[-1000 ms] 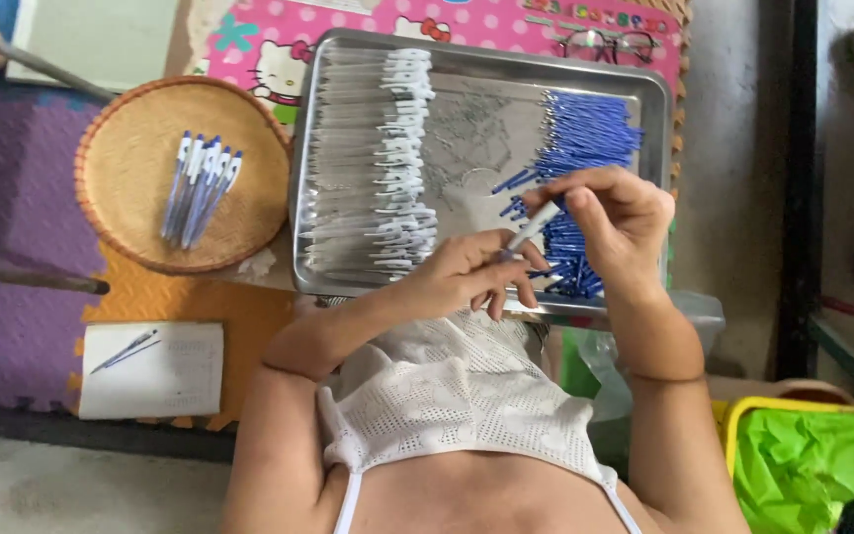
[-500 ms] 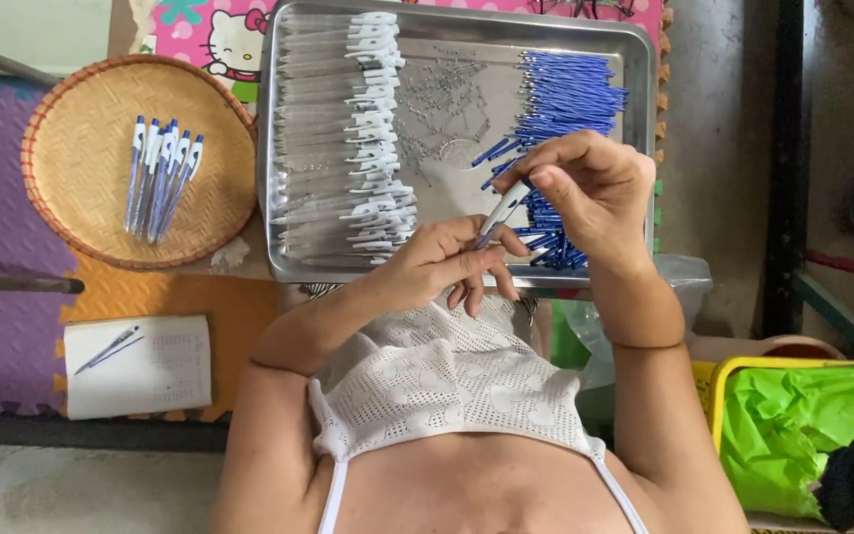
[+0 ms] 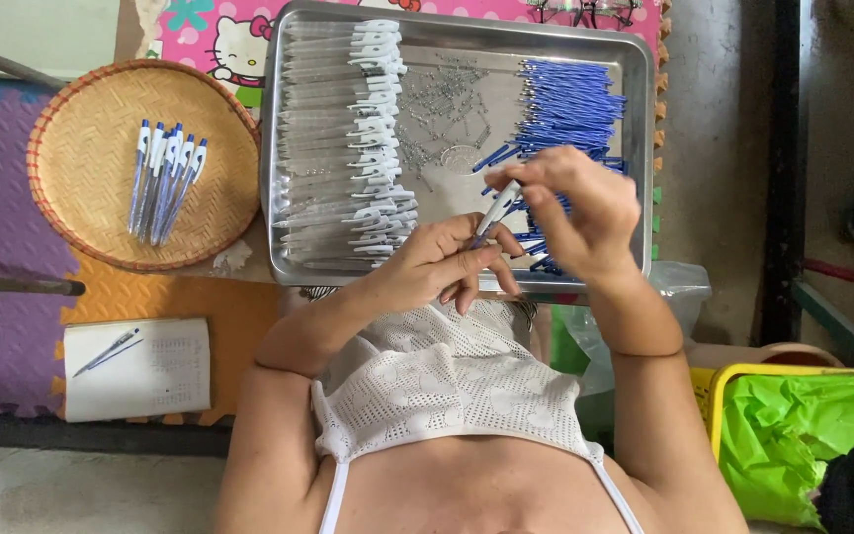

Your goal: Assembling ballpoint pens by inserting ink refills into pen barrels and organizing them in a tray.

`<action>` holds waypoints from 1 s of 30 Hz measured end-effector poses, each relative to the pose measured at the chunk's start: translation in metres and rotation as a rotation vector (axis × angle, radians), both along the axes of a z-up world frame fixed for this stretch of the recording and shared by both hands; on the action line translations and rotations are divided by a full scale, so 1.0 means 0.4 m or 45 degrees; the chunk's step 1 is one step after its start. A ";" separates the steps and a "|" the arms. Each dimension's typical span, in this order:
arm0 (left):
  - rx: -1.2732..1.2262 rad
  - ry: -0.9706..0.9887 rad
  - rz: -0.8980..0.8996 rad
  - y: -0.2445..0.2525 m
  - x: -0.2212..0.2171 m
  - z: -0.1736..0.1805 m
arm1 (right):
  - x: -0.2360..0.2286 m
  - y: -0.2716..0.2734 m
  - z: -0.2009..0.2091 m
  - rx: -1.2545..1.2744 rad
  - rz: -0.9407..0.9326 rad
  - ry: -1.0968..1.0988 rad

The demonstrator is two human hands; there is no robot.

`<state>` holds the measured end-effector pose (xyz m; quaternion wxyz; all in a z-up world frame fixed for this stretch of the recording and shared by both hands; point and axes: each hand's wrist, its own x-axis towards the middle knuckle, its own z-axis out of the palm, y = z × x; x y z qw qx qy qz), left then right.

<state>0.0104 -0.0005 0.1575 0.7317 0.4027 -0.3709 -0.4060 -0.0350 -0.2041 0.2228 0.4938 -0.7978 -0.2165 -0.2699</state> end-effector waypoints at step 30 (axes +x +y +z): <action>0.238 -0.867 0.502 0.028 -0.091 -0.163 | -0.159 0.016 -0.402 1.109 0.666 0.547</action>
